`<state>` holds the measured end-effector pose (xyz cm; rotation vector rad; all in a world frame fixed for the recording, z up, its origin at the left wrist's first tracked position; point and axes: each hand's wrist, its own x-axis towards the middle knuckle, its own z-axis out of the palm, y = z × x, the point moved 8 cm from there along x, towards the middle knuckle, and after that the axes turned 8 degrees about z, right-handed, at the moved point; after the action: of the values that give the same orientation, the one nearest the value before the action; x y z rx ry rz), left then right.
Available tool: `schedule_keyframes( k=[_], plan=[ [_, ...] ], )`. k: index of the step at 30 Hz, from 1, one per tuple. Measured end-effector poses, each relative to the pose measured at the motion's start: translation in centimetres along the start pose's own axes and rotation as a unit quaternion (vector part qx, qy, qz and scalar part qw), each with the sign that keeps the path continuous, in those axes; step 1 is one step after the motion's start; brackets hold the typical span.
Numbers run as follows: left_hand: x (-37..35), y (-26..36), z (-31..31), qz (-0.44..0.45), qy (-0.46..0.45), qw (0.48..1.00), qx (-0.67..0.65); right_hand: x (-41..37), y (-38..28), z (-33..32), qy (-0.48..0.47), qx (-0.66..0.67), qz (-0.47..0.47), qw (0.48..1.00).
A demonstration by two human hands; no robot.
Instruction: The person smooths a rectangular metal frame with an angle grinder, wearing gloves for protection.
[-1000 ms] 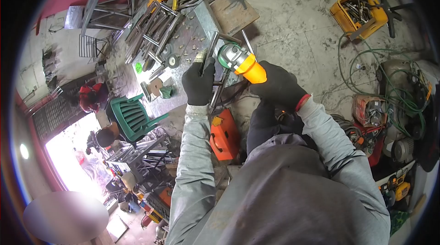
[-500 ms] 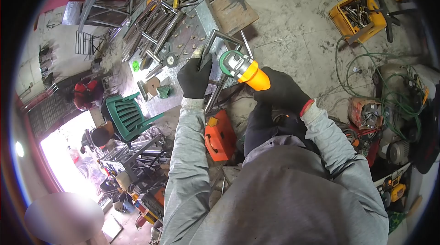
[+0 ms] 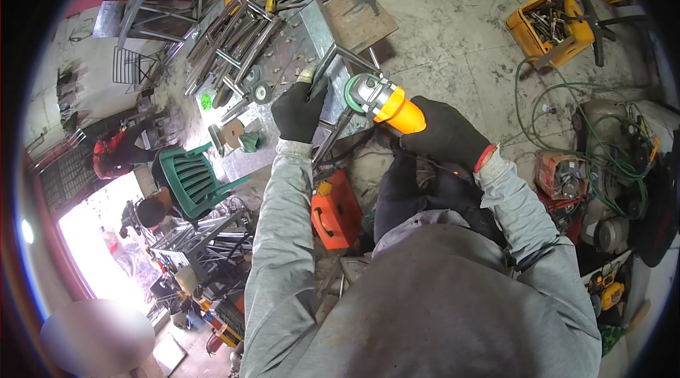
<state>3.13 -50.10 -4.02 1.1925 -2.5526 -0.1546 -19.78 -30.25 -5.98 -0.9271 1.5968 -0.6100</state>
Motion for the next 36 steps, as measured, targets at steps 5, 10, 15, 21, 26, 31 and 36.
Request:
schedule_keyframes(
  k=[5,10,15,21,26,31,36],
  plan=[
    [0.0,0.9,0.1,0.056,0.010,0.997,0.053,1.1,0.8,-0.3,-0.034,0.040,-0.035,0.998],
    [0.3,2.2,-0.6,0.098,0.035,0.993,0.061,1.5,0.2,-1.4,-0.090,0.040,-0.022,0.995],
    [0.0,2.4,-0.7,0.120,0.051,0.989,0.068,1.0,-0.5,-1.8,-0.147,0.085,-0.007,0.985],
    [0.0,2.7,-1.1,0.129,0.055,0.988,0.060,0.0,-0.4,-2.7,-0.153,0.050,0.034,0.986],
    [-0.7,1.9,-0.6,0.130,0.068,0.986,0.076,-1.5,2.6,-2.6,-0.071,0.005,0.016,0.997],
    [-0.3,2.6,-1.4,0.100,0.060,0.990,0.083,-3.0,2.2,-0.8,-0.014,-0.018,-0.025,0.999],
    [-0.5,2.5,-0.9,0.096,0.032,0.991,0.088,-1.8,0.4,-0.1,-0.005,-0.041,0.010,0.999]
  ],
)
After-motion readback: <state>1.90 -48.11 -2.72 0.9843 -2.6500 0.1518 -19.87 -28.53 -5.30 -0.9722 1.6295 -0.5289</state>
